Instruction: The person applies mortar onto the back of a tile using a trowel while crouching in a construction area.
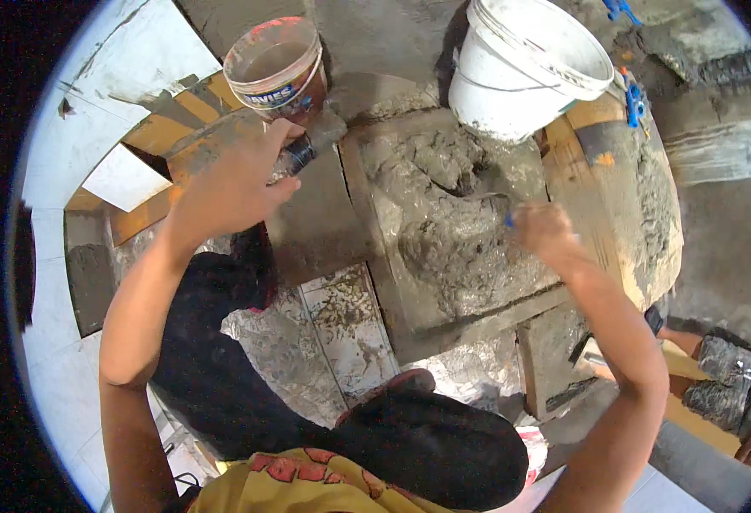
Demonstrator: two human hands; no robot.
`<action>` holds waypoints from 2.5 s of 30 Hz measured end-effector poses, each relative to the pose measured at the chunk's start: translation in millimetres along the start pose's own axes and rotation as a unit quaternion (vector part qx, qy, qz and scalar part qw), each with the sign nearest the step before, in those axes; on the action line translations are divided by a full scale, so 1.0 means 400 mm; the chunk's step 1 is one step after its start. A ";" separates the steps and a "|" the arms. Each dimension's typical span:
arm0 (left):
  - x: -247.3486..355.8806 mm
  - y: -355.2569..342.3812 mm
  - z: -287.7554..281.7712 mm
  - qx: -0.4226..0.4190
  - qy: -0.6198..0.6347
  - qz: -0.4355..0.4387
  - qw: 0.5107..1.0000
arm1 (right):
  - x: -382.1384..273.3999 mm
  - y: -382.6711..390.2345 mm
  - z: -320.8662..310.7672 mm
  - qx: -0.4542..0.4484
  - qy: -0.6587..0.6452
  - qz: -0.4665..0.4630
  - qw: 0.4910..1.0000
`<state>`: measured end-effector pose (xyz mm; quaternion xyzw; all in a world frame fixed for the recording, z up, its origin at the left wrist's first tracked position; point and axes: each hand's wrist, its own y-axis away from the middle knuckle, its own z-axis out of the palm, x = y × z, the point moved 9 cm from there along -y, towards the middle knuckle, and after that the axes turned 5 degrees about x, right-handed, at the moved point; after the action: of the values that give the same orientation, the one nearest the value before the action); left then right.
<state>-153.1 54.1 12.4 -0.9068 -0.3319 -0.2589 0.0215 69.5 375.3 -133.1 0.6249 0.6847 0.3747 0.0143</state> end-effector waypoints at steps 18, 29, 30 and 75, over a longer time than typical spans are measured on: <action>0.006 -0.004 0.003 0.058 0.025 0.038 0.997 | -0.053 -0.521 -0.116 0.112 -0.013 0.005 0.994; 0.046 -0.051 0.079 0.026 0.047 0.085 0.995 | -0.012 -0.027 0.155 0.040 -0.131 0.061 0.989; 0.050 -0.050 0.080 0.011 0.040 0.067 0.997 | 0.011 0.039 0.186 0.052 -0.105 0.066 0.991; 0.066 -0.106 0.159 -0.042 -0.048 0.034 0.997 | -0.387 -0.039 0.224 0.020 -0.705 0.380 0.599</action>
<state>-133.2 116.3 -35.4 -0.9291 -0.2903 -0.2279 -0.0232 133.8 286.6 -275.4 0.8987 0.1704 -0.2240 0.3365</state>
